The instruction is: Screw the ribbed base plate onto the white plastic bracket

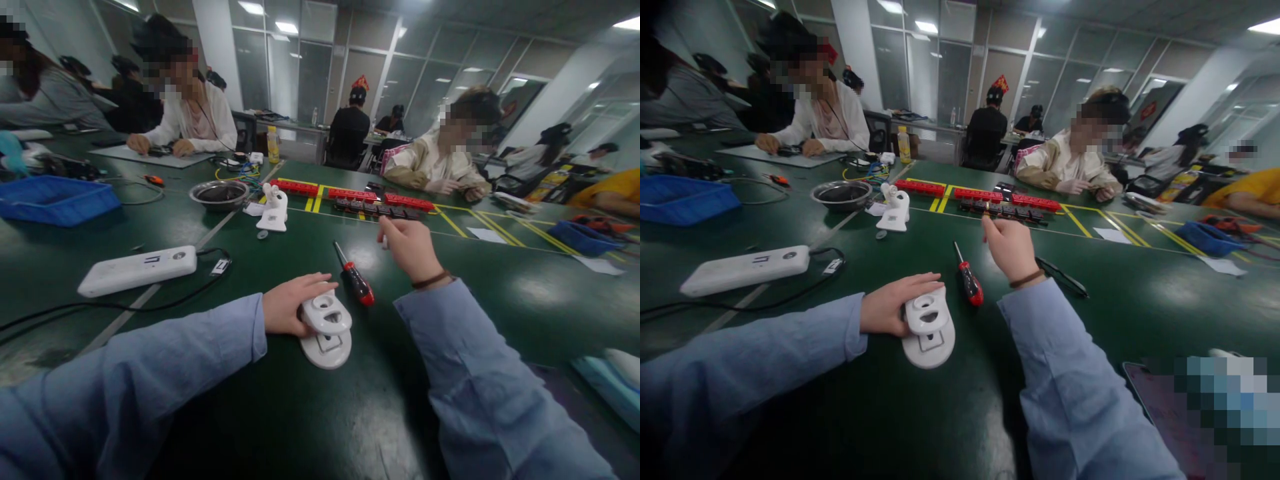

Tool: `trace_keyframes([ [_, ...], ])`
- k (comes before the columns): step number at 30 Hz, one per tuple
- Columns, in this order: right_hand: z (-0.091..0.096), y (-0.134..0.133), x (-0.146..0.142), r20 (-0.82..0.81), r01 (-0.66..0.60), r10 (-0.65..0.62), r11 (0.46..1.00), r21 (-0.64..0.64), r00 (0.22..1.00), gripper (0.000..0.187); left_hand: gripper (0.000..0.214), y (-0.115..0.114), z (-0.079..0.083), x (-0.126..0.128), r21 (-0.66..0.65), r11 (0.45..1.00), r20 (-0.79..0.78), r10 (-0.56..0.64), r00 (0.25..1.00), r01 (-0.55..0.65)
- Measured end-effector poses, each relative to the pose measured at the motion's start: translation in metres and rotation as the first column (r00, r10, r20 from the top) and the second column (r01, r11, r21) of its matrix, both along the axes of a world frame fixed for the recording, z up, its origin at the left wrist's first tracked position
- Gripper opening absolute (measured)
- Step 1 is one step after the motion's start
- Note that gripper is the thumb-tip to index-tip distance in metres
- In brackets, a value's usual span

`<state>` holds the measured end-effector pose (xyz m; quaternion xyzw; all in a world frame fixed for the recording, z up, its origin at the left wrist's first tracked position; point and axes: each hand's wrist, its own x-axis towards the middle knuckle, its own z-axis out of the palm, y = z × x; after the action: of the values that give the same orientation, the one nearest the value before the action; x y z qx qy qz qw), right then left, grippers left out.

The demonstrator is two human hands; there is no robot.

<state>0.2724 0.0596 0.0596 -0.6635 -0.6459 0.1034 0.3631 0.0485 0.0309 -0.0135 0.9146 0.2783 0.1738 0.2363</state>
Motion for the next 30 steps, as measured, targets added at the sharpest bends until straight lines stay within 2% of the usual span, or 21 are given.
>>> trace_keyframes([
  [3, -0.028, 0.012, 0.02, 0.06, 0.103, -0.098, 0.99, -0.1, 0.993, 0.029, 0.095, -0.006, 0.0, 0.001, -0.035, 0.993, 0.0, 0.114, 0.993, -0.114],
  [5, -0.05, 0.015, 0.02, 0.023, 0.11, -0.108, 0.985, -0.134, 0.994, 0.026, 0.1, -0.009, 0.0, 0.002, -0.098, 0.985, 0.017, 0.144, 0.989, -0.141],
  [7, -0.062, 0.017, 0.015, -0.047, 0.102, -0.109, 0.986, -0.133, 0.993, 0.023, 0.105, -0.01, -0.001, 0.002, -0.156, 0.975, 0.058, 0.169, 0.984, -0.159],
  [9, -0.06, 0.017, 0.01, -0.151, 0.083, -0.098, 0.992, -0.099, 0.984, 0.02, 0.112, -0.008, 0.001, 0.001, -0.2, 0.964, 0.1, 0.196, 0.976, -0.173],
  [12, -0.042, 0.012, 0.001, -0.371, 0.013, -0.035, 0.998, -0.061, 0.928, 0.023, 0.116, -0.005, 0.01, -0.003, -0.242, 0.962, 0.129, 0.165, 0.978, -0.13],
  [15, -0.028, -0.002, -0.016, -0.597, -0.121, 0.04, 0.988, -0.096, 0.801, 0.024, 0.119, -0.004, 0.03, -0.008, -0.245, 0.968, 0.196, 0.096, 0.976, -0.046],
  [17, -0.024, -0.015, -0.033, -0.74, -0.275, 0.053, 0.944, -0.181, 0.67, 0.025, 0.119, -0.007, 0.045, -0.01, -0.234, 0.972, 0.264, 0.045, 0.964, 0.019],
  [18, -0.023, -0.022, -0.041, -0.823, -0.395, 0.033, 0.887, -0.237, 0.568, 0.027, 0.118, -0.009, 0.051, -0.011, -0.223, 0.974, 0.289, 0.017, 0.957, 0.05],
  [20, -0.023, -0.034, -0.054, -0.945, -0.66, -0.078, 0.698, -0.278, 0.316, 0.029, 0.118, -0.012, 0.059, -0.013, -0.195, 0.978, 0.313, -0.014, 0.95, 0.079],
  [21, -0.022, -0.039, -0.058, -0.966, -0.752, -0.151, 0.607, -0.258, 0.21, 0.027, 0.118, -0.012, 0.059, -0.014, -0.182, 0.981, 0.321, -0.004, 0.947, 0.065],
  [22, -0.021, -0.042, -0.061, -0.968, -0.799, -0.206, 0.553, -0.236, 0.144, 0.024, 0.119, -0.012, 0.058, -0.014, -0.175, 0.984, 0.333, 0.024, 0.943, 0.037],
  [23, -0.019, -0.043, -0.062, -0.966, -0.809, -0.228, 0.542, -0.228, 0.119, 0.022, 0.12, -0.012, 0.056, -0.013, -0.176, 0.984, 0.355, 0.068, 0.932, -0.005],
  [25, -0.013, -0.042, -0.059, -0.963, -0.769, -0.239, 0.59, -0.245, 0.123, 0.021, 0.121, -0.013, 0.05, -0.009, -0.21, 0.973, 0.45, 0.184, 0.874, -0.097],
  [26, -0.01, -0.04, -0.055, -0.963, -0.737, -0.234, 0.627, -0.252, 0.131, 0.019, 0.12, -0.015, 0.048, -0.006, -0.26, 0.956, 0.529, 0.261, 0.808, -0.139],
  [27, -0.007, -0.038, -0.051, -0.967, -0.701, -0.219, 0.669, -0.248, 0.132, 0.017, 0.117, -0.018, 0.046, -0.002, -0.356, 0.92, 0.604, 0.36, 0.711, -0.163],
  [28, -0.004, -0.035, -0.046, -0.973, -0.664, -0.189, 0.713, -0.226, 0.129, 0.015, 0.111, -0.022, 0.045, 0.002, -0.505, 0.852, 0.639, 0.476, 0.605, -0.137],
  [29, -0.001, -0.033, -0.042, -0.982, -0.617, -0.141, 0.763, -0.19, 0.128, 0.012, 0.103, -0.028, 0.046, 0.006, -0.684, 0.727, 0.61, 0.611, 0.505, -0.053],
  [30, 0.0, -0.032, -0.039, -0.989, -0.565, -0.073, 0.814, -0.135, 0.131, 0.009, 0.094, -0.034, 0.046, 0.011, -0.857, 0.506, 0.484, 0.733, 0.478, 0.091],
])
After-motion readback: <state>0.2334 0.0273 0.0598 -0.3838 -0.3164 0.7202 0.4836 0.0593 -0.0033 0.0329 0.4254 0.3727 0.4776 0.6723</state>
